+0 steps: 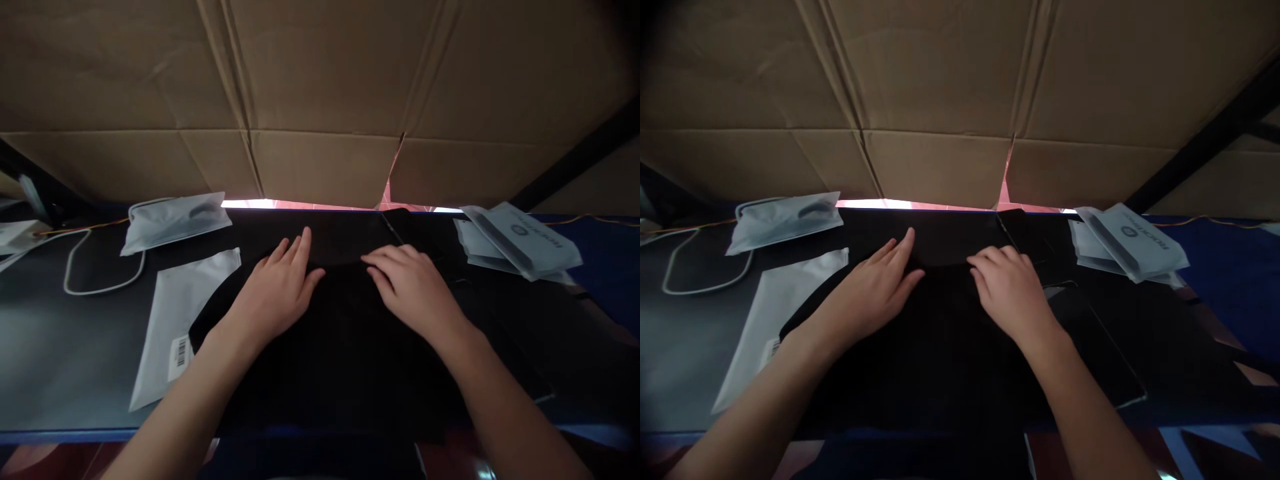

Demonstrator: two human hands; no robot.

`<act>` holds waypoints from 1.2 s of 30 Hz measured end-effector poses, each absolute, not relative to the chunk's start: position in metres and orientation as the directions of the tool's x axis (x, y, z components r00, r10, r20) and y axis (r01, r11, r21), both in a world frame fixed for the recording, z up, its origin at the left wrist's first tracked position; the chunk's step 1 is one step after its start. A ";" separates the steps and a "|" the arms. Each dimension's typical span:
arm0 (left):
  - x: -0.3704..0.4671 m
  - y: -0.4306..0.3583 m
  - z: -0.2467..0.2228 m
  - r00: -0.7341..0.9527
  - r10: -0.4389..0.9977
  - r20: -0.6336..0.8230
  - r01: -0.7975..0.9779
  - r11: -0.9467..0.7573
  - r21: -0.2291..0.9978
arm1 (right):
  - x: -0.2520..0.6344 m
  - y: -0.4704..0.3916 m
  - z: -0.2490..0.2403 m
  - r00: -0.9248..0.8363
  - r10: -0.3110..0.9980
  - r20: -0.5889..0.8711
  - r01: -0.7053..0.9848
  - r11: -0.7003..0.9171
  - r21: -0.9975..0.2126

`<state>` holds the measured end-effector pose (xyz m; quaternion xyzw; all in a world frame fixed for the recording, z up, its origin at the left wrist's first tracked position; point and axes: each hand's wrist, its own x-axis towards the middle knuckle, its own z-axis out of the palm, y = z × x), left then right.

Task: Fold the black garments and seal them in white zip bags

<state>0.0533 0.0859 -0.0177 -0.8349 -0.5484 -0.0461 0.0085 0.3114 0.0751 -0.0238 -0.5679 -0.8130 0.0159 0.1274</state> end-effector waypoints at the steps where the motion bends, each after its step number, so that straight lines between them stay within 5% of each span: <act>1: 0.053 0.093 -0.014 0.379 0.920 0.101 0.924 -0.382 0.014 | 0.314 0.083 -0.021 -0.314 0.927 0.205 0.923 0.349 -0.161; 11: 0.022 0.062 0.018 0.472 0.847 0.245 0.882 -0.459 -0.112 | 0.341 0.036 -0.006 -0.368 0.852 0.373 0.900 0.427 -0.087; 17: 0.002 -0.002 -0.007 0.677 0.686 0.266 0.701 -0.711 0.050 | 0.339 -0.039 -0.026 -0.410 0.868 0.279 0.875 0.461 -0.150; 23: -0.005 -0.012 -0.019 0.834 0.532 0.144 0.514 -0.845 0.148 | 0.335 -0.060 -0.032 -0.652 0.746 0.137 0.726 0.666 -0.170; 31: -0.006 -0.003 0.008 0.667 0.725 0.173 0.644 -0.678 0.355 | 0.342 -0.040 -0.014 -0.343 0.937 0.062 0.800 0.326 -0.505; 36: 0.020 0.028 0.017 0.543 0.765 0.345 0.789 -0.606 0.102 | 0.313 -0.015 -0.007 -0.161 0.925 0.343 0.916 0.270 -0.297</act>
